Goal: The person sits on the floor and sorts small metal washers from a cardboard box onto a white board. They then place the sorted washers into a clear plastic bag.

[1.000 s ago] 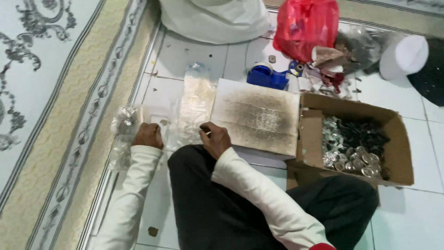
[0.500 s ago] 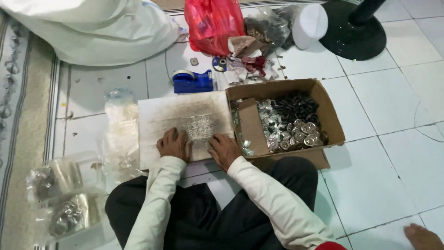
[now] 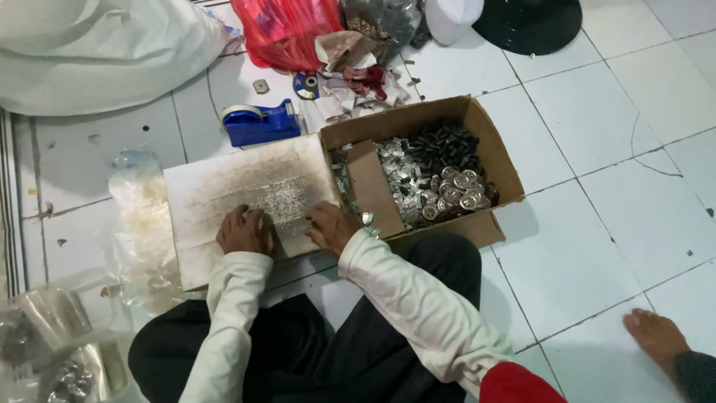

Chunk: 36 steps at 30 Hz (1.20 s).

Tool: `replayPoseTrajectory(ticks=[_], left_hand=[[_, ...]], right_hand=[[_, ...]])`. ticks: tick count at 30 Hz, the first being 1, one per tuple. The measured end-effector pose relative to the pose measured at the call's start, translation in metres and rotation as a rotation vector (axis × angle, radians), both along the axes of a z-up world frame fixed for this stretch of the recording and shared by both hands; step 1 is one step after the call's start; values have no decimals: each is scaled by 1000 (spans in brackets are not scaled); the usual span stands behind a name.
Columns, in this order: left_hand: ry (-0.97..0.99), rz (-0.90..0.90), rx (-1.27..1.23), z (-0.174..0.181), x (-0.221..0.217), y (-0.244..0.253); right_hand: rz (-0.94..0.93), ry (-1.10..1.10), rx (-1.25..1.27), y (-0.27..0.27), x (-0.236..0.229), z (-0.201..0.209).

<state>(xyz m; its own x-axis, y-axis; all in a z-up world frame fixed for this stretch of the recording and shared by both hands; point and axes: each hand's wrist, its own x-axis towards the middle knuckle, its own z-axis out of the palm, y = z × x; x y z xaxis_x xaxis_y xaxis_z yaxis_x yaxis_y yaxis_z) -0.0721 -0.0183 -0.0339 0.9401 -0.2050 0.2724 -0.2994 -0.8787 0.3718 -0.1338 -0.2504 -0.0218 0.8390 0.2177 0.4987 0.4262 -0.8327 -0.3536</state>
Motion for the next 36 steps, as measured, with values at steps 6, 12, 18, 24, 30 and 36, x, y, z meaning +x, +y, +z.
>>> replayPoseTrajectory(ticks=[6, 12, 18, 24, 30, 36], left_hand=[[-438, -302, -343, 20, 7, -151], [-76, -371, -331, -9, -37, -318], [287, -630, -85, -52, -29, -442], [165, -819, 149, -8, -48, -458], [74, -846, 127, -28, -44, -459], [105, -849, 92, 17, -43, -438]], right_hand=[[-375, 485, 130, -146, 22, 88], [-852, 703, -44, -298, -3, 87], [-931, 799, -196, -347, -28, 67], [-921, 993, -159, -341, -31, 60], [-904, 1038, -196, -364, -26, 26], [-1027, 1088, -16, -315, -25, 101]])
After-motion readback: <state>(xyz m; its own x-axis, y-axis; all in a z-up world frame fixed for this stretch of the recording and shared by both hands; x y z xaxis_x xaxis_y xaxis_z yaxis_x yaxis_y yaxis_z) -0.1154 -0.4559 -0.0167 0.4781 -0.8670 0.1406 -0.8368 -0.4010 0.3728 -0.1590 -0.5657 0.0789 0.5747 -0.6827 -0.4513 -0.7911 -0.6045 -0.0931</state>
